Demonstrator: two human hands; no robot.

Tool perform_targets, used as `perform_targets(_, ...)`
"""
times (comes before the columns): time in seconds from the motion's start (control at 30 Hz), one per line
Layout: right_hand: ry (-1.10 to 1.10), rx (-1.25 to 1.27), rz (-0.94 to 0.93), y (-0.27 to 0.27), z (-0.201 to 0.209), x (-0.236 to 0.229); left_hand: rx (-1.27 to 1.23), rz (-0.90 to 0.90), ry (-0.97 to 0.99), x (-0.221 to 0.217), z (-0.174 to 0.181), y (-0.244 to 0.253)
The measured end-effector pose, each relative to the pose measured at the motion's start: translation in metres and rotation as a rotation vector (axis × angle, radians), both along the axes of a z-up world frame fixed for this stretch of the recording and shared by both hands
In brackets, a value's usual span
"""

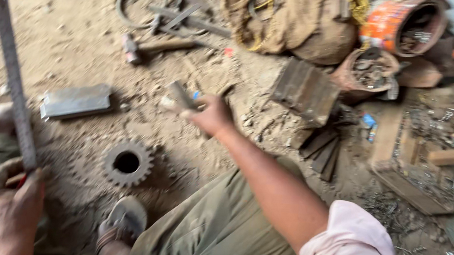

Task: The person sits on the ground and uses a tape measure to measure the dimensions of a metal gear and a rectangular metal block. They repeatedly measure the gear's diameter and the block's length, adjusting the tape measure for each reading.

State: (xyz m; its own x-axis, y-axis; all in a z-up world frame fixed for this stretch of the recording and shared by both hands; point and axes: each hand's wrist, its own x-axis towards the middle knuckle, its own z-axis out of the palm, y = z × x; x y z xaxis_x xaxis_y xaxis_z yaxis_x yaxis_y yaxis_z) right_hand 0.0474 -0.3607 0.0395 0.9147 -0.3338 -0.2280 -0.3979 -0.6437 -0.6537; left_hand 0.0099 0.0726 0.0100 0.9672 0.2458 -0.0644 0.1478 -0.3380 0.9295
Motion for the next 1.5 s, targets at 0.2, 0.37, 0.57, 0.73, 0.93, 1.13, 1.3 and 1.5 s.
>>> perform_targets(0.2, -0.041, 0.055, -0.736, -0.187, 0.067, -0.051, 0.019, -0.124, 0.370, 0.015, -0.076, 0.031)
perform_targets(0.37, -0.066, -0.095, -1.032, -0.264, 0.071, -0.085, 0.095, -0.266, 0.325, 0.027, -0.136, 0.066)
perform_targets(0.57, -0.007, -0.230, -1.053, -0.301, 0.044, -0.087, 0.157, -0.290, 0.280, 0.022, -0.143, 0.075)
perform_targets(0.73, -0.033, -0.251, -1.055, -0.305, 0.020, -0.092, 0.112, -0.167, 0.335, 0.008, -0.103, 0.054)
perform_targets(0.93, -0.091, -0.249, -1.025, -0.320, 0.000, -0.091, 0.068, -0.023, 0.146, -0.015, -0.041, -0.002)
perform_targets(1.13, -0.125, -0.257, -1.091, -0.332, -0.003, -0.094, -0.155, -0.003, 0.110, -0.012, 0.002, -0.018)
perform_targets(1.3, -0.065, -0.161, -1.021, -0.338, -0.003, -0.093, -0.044, -0.025, 0.113, -0.007, 0.027, -0.020)
perform_targets(1.5, -0.178, -0.477, -0.711, -0.361, 0.023, -0.094, -0.355, 0.015, 0.017, 0.000, 0.058, -0.028)
